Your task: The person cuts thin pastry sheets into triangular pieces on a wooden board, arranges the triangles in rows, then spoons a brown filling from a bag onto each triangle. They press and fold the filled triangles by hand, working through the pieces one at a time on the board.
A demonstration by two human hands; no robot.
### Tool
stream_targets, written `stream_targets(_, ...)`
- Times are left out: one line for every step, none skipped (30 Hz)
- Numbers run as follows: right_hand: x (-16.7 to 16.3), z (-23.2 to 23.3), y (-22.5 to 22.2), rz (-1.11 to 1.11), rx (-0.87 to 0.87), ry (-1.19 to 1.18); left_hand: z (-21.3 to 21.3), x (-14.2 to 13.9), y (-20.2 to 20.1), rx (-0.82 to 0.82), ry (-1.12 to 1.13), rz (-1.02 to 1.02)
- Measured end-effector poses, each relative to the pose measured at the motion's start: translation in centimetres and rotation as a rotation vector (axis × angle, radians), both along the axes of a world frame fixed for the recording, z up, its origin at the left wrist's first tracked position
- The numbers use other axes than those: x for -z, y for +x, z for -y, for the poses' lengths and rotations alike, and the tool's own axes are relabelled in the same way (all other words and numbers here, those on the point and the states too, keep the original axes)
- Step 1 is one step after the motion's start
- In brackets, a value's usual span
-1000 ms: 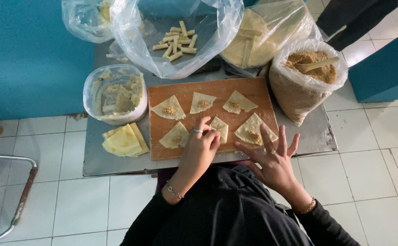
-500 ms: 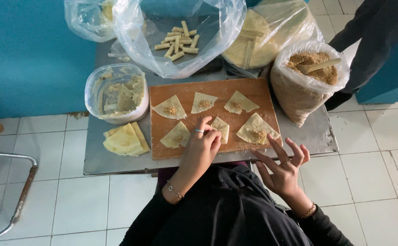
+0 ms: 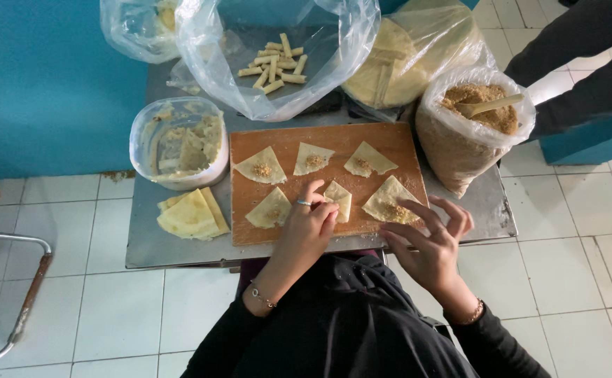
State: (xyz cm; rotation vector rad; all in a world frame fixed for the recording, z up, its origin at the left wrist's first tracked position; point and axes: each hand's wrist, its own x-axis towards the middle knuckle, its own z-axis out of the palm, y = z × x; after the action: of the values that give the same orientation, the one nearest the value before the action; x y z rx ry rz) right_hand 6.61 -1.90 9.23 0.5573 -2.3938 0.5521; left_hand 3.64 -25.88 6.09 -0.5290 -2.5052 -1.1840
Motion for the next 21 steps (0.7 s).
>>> stream_targets(-0.6, 0.8, -0.4, 0.036, -0.021, 0.049, 0.2, -0.1, 0.0, 0.023, 0.000, 0.011)
stream_targets(-1.1, 1.7, -0.9, 0.072, -0.042, 0.097, 0.3, -0.4, -0.1, 0.046, 0.000, 0.021)
stream_targets(-1.5, 2.5, -1.4, 0.107, -0.064, 0.146, 0.5, -0.6, -0.2, 0.068, -0.001, 0.031)
stream_targets(-1.9, 3.2, -1.8, 0.128, -0.075, 0.165, 0.8, -1.0, -0.2, 0.083, -0.017, 0.032)
stream_targets(-2.2, 3.9, -2.1, 0.147, -0.087, 0.184, 1.0, -1.4, -0.2, 0.097, -0.033, 0.034)
stream_targets(-2.4, 4.3, -2.4, 0.166, -0.102, 0.204, 1.3, -1.8, -0.2, 0.108, -0.049, 0.035)
stream_targets(-2.7, 4.6, -2.5, 0.179, -0.101, 0.220, 1.6, -2.3, -0.1, 0.133, -0.029, 0.054)
stream_targets(-2.9, 4.8, -2.7, 0.192, -0.098, 0.237, 1.8, -2.7, -0.1, 0.158, -0.008, 0.074)
stream_targets(-3.0, 4.8, -2.8, 0.205, -0.095, 0.255, 2.0, -3.1, -0.1, 0.185, 0.015, 0.094)
stream_targets(-3.2, 4.9, -2.8, 0.224, -0.106, 0.241, 2.2, -3.4, 0.0, 0.192, 0.005, 0.110)
stream_targets(-3.3, 4.8, -2.8, 0.241, -0.115, 0.227, 2.4, -3.6, 0.0, 0.200, -0.005, 0.124)
stream_targets(-3.5, 4.8, -2.9, 0.255, -0.124, 0.213, 2.5, -3.8, -0.1, 0.208, -0.016, 0.135)
stream_targets(-3.7, 4.8, -3.0, 0.261, -0.136, 0.218, 2.6, -3.9, -0.1, 0.214, -0.044, 0.102)
stream_targets(-3.9, 4.7, -3.1, 0.268, -0.149, 0.223, 2.6, -3.9, -0.2, 0.218, -0.071, 0.070)
stream_targets(-4.1, 4.6, -3.3, 0.275, -0.165, 0.228, 2.6, -3.8, -0.3, 0.220, -0.100, 0.038)
stream_targets(-4.3, 4.6, -3.5, 0.282, -0.185, 0.220, 2.5, -3.7, -0.4, 0.212, -0.090, 0.027)
stream_targets(-4.4, 4.5, -3.6, 0.290, -0.202, 0.212, 2.4, -3.6, -0.5, 0.206, -0.082, 0.017)
stream_targets(-4.5, 4.4, -3.8, 0.297, -0.217, 0.203, 2.4, -3.5, -0.6, 0.202, -0.074, 0.005)
stream_targets(-4.6, 4.4, -4.0, 0.296, -0.226, 0.205, 2.3, -3.4, -0.7, 0.197, -0.048, 0.030)
stream_targets(-4.6, 4.3, -4.2, 0.295, -0.234, 0.208, 2.3, -3.4, -0.7, 0.191, -0.022, 0.056)
stream_targets(-4.5, 4.3, -4.2, 0.295, -0.244, 0.211, 2.2, -3.4, -0.8, 0.185, 0.004, 0.082)
